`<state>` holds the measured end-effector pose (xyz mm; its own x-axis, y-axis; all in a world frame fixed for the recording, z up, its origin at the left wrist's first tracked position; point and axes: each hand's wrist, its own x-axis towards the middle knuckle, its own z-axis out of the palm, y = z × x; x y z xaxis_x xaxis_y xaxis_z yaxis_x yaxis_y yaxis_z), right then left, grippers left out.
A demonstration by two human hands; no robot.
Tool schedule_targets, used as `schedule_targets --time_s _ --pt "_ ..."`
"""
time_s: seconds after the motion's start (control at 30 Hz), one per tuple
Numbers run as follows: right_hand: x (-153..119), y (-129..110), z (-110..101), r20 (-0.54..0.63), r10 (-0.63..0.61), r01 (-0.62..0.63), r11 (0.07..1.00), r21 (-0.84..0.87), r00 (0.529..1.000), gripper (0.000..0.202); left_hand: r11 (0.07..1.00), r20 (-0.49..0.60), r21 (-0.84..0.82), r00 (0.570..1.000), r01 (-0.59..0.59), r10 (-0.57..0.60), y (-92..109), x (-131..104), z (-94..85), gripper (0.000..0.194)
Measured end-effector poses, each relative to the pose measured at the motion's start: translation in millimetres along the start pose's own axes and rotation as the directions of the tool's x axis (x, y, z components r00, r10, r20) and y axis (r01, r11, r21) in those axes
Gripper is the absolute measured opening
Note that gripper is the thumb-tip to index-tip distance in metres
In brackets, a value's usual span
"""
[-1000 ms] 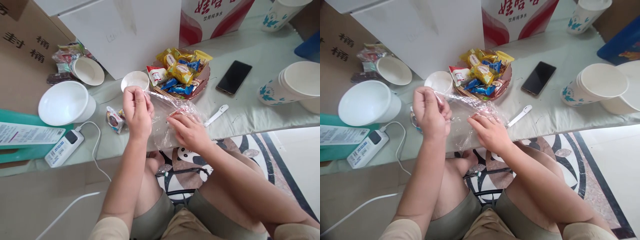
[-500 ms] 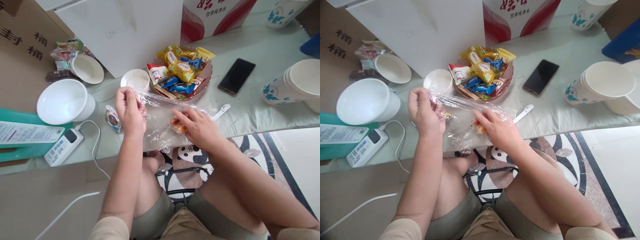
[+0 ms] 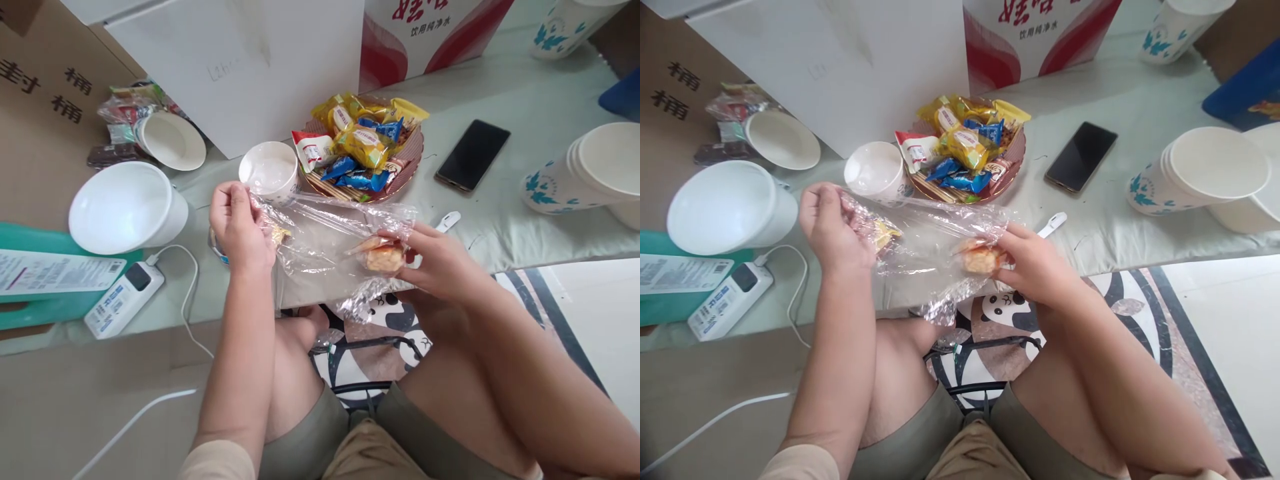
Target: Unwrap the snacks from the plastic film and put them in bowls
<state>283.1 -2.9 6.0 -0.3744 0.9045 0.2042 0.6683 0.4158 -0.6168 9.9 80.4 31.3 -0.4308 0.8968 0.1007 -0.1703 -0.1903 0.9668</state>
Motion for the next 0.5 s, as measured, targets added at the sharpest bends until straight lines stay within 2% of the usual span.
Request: schedule_targets --time_s 0.1,0.27,0.4,0.5 --pt "-4 9 -6 -0.015 0.138 -0.131 0.966 0.221 0.990 0.038 1.000 0.004 -0.013 1.000 0.028 -0.028 2 6 -7.6 0.024" --pt "-9 13 -8 0.029 0.312 -0.290 0.839 0.460 0.950 0.059 0.993 -0.039 -0.094 0.996 0.072 -0.075 9 13 -18.7 0.024" --pt "-6 10 -6 0.057 0.383 -0.354 0.773 0.527 0.922 0.057 0.986 -0.112 -0.144 0.988 0.086 -0.103 14 14 -18.4 0.023" --pt "-2 7 -5 0.074 0.373 -0.336 0.712 0.616 0.925 0.055 0.983 -0.141 -0.166 0.985 0.073 -0.097 16 15 -20.0 0.023"
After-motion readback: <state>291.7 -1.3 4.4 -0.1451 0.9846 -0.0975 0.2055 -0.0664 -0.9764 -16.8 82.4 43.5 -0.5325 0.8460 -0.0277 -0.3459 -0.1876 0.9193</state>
